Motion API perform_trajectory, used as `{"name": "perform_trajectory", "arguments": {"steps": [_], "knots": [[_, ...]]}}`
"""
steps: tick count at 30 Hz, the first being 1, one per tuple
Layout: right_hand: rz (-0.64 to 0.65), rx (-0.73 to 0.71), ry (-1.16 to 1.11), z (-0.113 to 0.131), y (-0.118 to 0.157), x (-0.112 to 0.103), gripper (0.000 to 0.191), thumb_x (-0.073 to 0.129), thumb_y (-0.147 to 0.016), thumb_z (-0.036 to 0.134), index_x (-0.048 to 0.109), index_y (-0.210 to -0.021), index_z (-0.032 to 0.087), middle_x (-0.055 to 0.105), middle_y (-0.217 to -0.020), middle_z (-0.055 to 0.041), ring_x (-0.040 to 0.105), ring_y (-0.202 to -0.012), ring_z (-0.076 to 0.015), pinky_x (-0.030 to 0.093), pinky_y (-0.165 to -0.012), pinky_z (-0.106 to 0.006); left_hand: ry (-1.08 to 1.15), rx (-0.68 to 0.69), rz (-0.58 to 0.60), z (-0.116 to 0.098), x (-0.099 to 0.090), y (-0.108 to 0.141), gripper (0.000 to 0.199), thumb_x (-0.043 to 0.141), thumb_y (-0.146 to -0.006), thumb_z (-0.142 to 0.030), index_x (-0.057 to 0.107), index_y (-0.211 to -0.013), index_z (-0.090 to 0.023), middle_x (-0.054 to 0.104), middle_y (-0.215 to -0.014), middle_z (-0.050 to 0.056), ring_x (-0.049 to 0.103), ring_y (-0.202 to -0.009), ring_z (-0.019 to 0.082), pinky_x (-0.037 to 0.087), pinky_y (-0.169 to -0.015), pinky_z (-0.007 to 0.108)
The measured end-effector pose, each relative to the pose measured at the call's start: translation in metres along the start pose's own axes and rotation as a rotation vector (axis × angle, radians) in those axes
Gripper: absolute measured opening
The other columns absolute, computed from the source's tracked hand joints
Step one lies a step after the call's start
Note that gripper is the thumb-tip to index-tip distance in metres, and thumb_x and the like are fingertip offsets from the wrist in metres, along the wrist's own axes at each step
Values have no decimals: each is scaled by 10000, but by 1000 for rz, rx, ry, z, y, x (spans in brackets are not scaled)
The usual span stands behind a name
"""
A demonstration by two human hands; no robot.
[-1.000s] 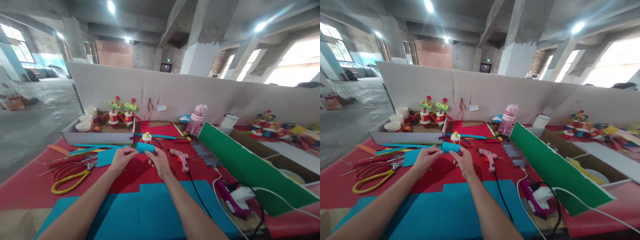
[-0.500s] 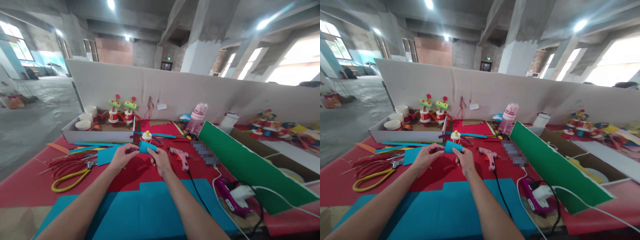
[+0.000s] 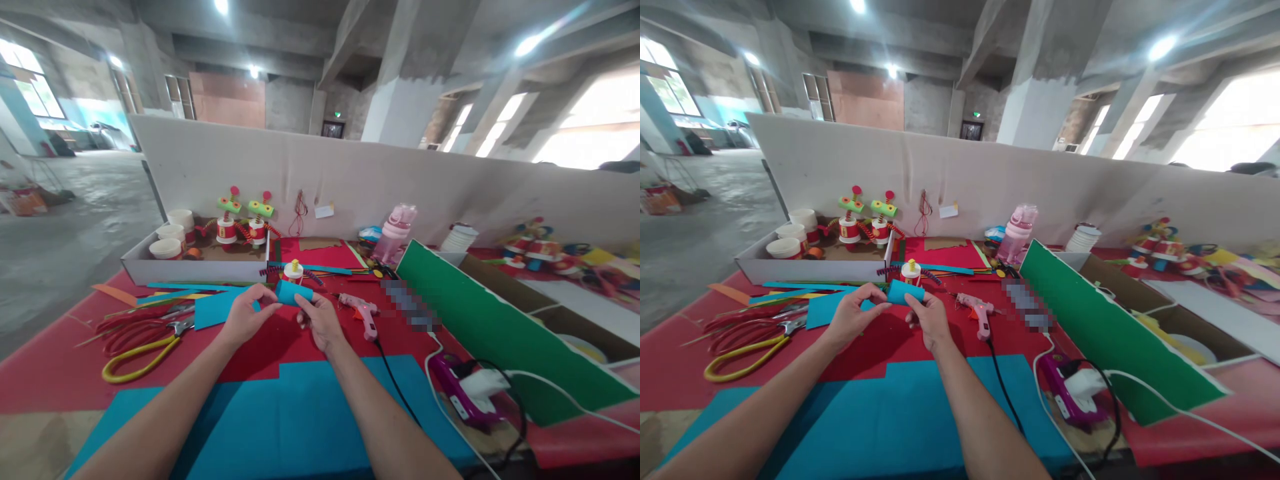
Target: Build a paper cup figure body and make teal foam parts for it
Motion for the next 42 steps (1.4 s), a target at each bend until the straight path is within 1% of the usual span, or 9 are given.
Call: {"name": "perform_trajectory", "arguments": {"steps": [4,10,14,20,27,31,34,38,42], "knots": [[1,1,-52,3,1,2,389,828,-574,437,677,-793,153,598,-467,37,520,-390,-91,375,-374,-180,-38,104,-16,-6,1,2,87,716,-754,-312,693,-737,-230,626,-757,40,546,-754,197,420,-725,299],[-4,2,-66,5,3,3,381,833,-573,436,677,-775,153,611,-478,27,533,-415,-93,420,-404,-187,-66,136,-5,-12,2,2,90,665,-807,-297,679,-747,-231,617,-794,44,565,-822,209,436,-772,313],[25,9,-45,6,5,6,371,833,-571,426,683,-769,150,614,-472,19,548,-426,-101,451,-425,-198,-44,87,-40,-9,0,2,118,666,-794,-305,657,-715,-217,627,-892,50,576,-936,221,430,-856,316],[38,25,-70,4,6,8,383,843,-569,425,676,-779,151,629,-497,18,562,-437,-100,478,-439,-198,28,-69,-38,8,4,3,129,642,-782,-293,595,-711,-196,623,-771,10,562,-759,165,433,-725,275],[101,39,-67,1,6,13,410,862,-550,404,678,-811,147,645,-543,20,583,-477,-99,508,-488,-206,63,-78,-72,13,2,2,139,641,-780,-275,565,-701,-189,610,-771,-3,562,-755,145,436,-728,261],[49,29,-22,-1,6,10,355,856,-560,388,678,-738,137,625,-500,20,550,-440,-88,468,-457,-193,82,-79,-53,11,3,3,149,652,-778,-286,569,-705,-186,605,-780,3,558,-763,145,433,-720,259],[14,14,-23,-1,4,7,346,848,-566,392,678,-726,137,621,-478,19,539,-426,-86,455,-455,-192,134,-118,-46,11,4,3,148,661,-776,-315,591,-772,-185,594,-771,-1,541,-731,135,428,-690,252],[21,8,-29,0,4,6,359,845,-565,408,684,-739,138,626,-484,18,545,-435,-90,457,-468,-199,168,-205,-2,14,7,3,240,695,-753,-365,630,-889,-178,596,-764,3,533,-714,140,422,-661,257],[56,20,-9,0,5,8,349,847,-566,400,686,-724,134,632,-503,14,547,-453,-89,453,-478,-201,87,-137,15,11,8,2,190,705,-745,-354,642,-704,-180,581,-722,4,523,-719,147,405,-667,264]]}}
Point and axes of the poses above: each hand's wrist, its own y-axis away from the middle knuckle, its own x-axis out of the palm, z = x × y, the point moved 7 cm from there along -y, towards the middle knuckle
